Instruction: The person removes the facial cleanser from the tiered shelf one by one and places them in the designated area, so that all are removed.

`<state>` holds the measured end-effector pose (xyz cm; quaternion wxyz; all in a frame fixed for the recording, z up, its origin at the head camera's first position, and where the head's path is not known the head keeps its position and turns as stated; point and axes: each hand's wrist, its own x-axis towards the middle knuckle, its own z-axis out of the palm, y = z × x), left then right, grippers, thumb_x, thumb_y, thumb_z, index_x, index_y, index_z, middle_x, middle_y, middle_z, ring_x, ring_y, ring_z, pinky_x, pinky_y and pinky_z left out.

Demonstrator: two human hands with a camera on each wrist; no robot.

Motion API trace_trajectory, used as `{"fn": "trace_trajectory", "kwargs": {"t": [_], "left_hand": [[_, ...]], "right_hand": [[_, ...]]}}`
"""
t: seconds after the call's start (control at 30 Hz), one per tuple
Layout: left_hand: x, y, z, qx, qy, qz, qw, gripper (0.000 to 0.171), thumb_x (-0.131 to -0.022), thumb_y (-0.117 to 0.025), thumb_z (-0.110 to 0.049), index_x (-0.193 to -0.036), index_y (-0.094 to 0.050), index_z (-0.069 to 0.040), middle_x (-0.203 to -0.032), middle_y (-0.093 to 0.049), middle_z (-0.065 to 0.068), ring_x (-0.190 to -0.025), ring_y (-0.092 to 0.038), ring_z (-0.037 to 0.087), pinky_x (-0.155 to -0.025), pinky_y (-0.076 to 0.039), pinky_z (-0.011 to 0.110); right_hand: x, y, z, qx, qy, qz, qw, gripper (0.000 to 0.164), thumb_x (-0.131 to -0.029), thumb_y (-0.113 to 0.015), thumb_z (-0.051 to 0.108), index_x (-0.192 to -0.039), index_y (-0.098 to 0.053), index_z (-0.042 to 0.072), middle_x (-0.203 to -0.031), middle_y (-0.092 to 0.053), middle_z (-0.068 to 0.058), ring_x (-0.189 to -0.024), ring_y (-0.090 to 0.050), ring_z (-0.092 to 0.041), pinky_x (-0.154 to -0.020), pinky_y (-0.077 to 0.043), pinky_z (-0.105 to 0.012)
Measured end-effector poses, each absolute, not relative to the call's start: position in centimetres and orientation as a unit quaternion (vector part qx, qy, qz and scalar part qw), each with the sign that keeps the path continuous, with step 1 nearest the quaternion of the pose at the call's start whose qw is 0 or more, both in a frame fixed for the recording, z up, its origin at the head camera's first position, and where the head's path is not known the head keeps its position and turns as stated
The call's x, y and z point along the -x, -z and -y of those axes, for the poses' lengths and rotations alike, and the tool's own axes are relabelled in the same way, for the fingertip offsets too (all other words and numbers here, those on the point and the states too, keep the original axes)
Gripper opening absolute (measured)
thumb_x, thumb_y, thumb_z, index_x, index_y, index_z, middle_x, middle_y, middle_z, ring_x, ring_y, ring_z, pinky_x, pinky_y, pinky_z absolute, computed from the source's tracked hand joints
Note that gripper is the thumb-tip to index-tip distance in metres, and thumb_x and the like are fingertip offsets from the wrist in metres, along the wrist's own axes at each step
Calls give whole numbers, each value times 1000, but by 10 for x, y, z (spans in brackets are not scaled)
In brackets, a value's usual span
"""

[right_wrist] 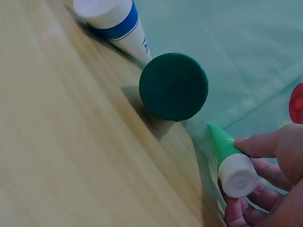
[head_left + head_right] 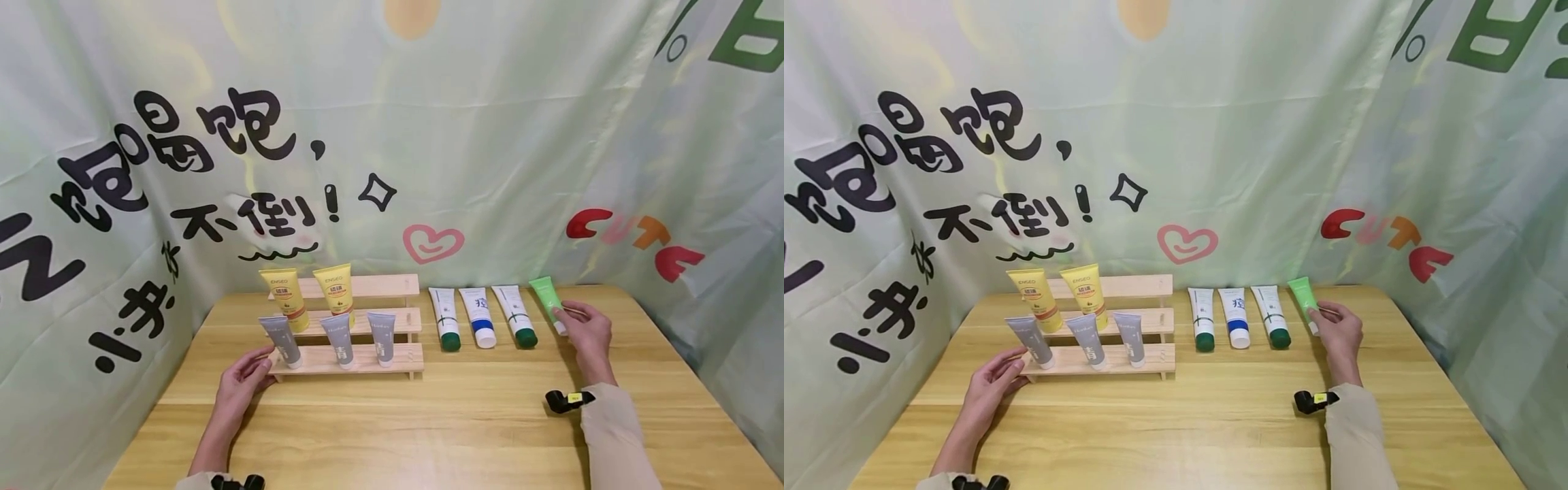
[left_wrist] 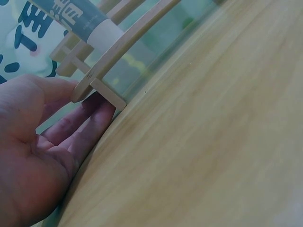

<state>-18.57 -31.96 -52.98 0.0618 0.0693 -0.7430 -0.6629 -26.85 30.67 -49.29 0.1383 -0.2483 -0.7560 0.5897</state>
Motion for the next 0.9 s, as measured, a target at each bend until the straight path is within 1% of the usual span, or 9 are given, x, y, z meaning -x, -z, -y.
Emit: {"fn": "trace_trajectory", "kwargs": {"t": [0.1,0.23,0.33,0.4,0.47,0.53,0.7,0.8,0.9], "left_hand": [[185,530,320,-69,663,743,64,49,-103,-65,-23,-142,-54,5,-111,-69,-11,-97,-68,6,-84,-62,27],[185,530,319,-66,663,743,66,48,-103,-65,-23,-141,-54,5,-114,-68,-8,-98,-67,7,-84,-62,28],[186,530,318,-70,659,746,65,47,-104,-64,-23,-141,-55,4,-117,-67,-5,-99,-67,7,-85,-62,28],[186,529,317,-73,657,748,63,46,-104,-64,-23,-141,-55,3,-117,-67,-5,-100,-67,6,-85,-62,28],[186,529,317,-79,656,748,63,45,-104,-63,-22,-142,-55,2,-116,-67,-6,-100,-66,6,-86,-62,28],[186,528,317,-83,657,747,62,45,-105,-63,-22,-142,-55,2,-116,-67,-9,-100,-66,6,-87,-61,28],[185,527,317,-88,656,747,61,44,-105,-62,-21,-142,-55,1,-116,-66,-10,-101,-66,6,-87,-61,28],[184,527,317,-87,655,748,61,44,-105,-62,-22,-142,-55,1,-118,-66,-8,-101,-66,6,-87,-61,28],[185,527,317,-86,657,747,60,44,-104,-63,-22,-142,-56,1,-120,-66,-3,-101,-66,7,-87,-61,28]], "right_hand": [[269,493,-307,242,-567,775,138,50,-94,-76,26,-135,-63,0,-94,-64,11,-82,-55,5,-62,-50,-11],[267,495,-307,229,-515,815,135,47,-96,-75,26,-132,-65,0,-114,-70,-15,-78,-53,5,-58,-50,-14],[267,497,-307,218,-480,839,135,44,-96,-74,26,-130,-66,-2,-124,-67,-26,-82,-60,-6,-56,-49,-14],[267,497,-307,212,-461,851,134,44,-97,-72,27,-130,-66,-2,-125,-66,-27,-91,-65,-18,-57,-48,-14],[267,498,-306,203,-447,860,135,44,-98,-70,29,-130,-66,-2,-125,-66,-28,-101,-65,-30,-60,-47,-16],[267,497,-306,195,-438,868,134,45,-100,-67,30,-130,-65,-3,-124,-66,-28,-106,-62,-36,-65,-47,-20],[265,495,-304,186,-427,876,121,44,-100,-63,28,-130,-65,-5,-123,-65,-28,-105,-59,-37,-73,-45,-33],[264,494,-304,186,-429,877,113,45,-100,-61,27,-130,-64,-6,-123,-64,-28,-105,-58,-37,-74,-45,-34],[263,494,-304,188,-431,875,114,46,-100,-62,29,-131,-64,-5,-124,-64,-28,-105,-58,-36,-73,-45,-31]]}}
